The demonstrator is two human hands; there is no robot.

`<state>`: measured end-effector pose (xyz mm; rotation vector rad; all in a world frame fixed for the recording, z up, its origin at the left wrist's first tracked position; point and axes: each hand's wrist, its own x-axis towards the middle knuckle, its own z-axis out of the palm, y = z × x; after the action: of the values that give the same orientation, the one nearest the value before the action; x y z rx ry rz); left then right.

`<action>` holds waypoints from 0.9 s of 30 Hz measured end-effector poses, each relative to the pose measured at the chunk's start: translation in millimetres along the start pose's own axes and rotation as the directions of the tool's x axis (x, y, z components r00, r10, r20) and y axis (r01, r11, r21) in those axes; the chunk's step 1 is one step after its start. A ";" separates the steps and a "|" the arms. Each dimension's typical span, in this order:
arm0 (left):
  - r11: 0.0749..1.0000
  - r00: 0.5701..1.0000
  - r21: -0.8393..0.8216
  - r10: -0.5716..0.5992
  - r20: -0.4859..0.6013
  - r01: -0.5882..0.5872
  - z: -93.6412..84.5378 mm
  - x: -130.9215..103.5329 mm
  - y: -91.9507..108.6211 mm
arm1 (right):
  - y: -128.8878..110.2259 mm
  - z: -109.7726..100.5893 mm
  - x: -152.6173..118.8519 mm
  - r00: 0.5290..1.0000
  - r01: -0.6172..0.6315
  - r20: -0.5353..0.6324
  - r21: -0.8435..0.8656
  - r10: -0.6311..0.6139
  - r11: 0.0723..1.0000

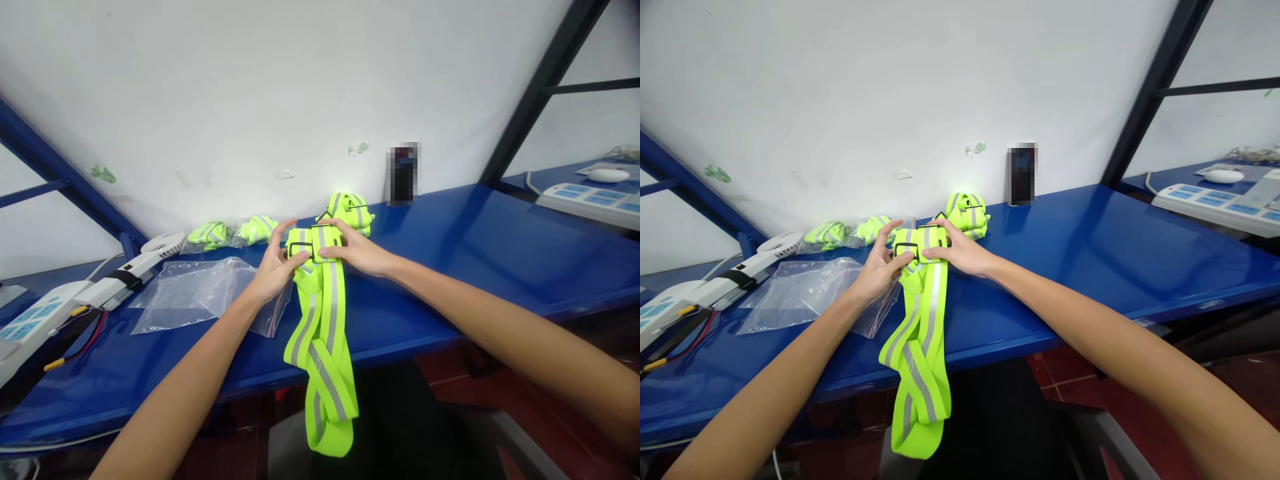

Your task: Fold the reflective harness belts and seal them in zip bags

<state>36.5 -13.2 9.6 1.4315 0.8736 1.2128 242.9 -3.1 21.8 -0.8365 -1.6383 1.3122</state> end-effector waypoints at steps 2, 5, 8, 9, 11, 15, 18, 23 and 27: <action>1.000 1.000 0.024 0.004 0.012 -0.005 -0.3 -0.6 1.1 | 0.2 0.6 0.4 1.000 -0.008 -0.002 0.039 0.008 0.999; 0.999 0.996 -0.012 -0.032 0.086 0.033 -2.9 -1.3 5.1 | 0.6 2.5 1.7 1.000 -0.022 -0.009 0.140 0.023 0.990; 0.998 0.988 -0.035 -0.044 0.147 0.050 -3.7 -1.6 8.9 | 3.0 4.2 3.0 1.000 -0.015 -0.018 0.195 0.019 0.981; 0.999 0.989 -0.021 -0.040 0.142 0.043 -3.1 -1.5 9.0 | 4.1 4.4 3.4 1.000 -0.008 -0.024 0.200 0.014 0.980; 1.000 0.994 0.011 -0.023 0.106 0.022 -1.2 -0.8 7.1 | 6.3 4.4 4.2 0.999 0.001 -0.044 0.197 0.007 0.980; 1.000 0.998 0.006 -0.003 0.058 0.002 1.2 2.2 -3.2 | 8.2 4.5 6.4 0.998 -0.021 -0.047 0.261 0.035 0.965; 1.000 0.999 0.001 0.021 0.028 -0.021 0.1 4.6 -10.3 | 8.5 4.9 8.1 0.994 -0.061 -0.061 0.335 0.086 0.940; 0.999 0.999 0.031 0.023 -0.037 -0.022 -0.7 5.3 -11.8 | 9.8 4.8 8.0 0.998 -0.021 -0.044 0.306 0.037 0.952; 1.000 0.999 0.024 0.002 -0.035 -0.001 1.8 3.9 -8.8 | 9.4 4.3 6.9 0.999 -0.009 -0.035 0.236 0.018 0.972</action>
<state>39.9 -8.1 1.9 1.4341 0.9137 1.2357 236.1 3.4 13.7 -0.7242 -1.4169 1.4590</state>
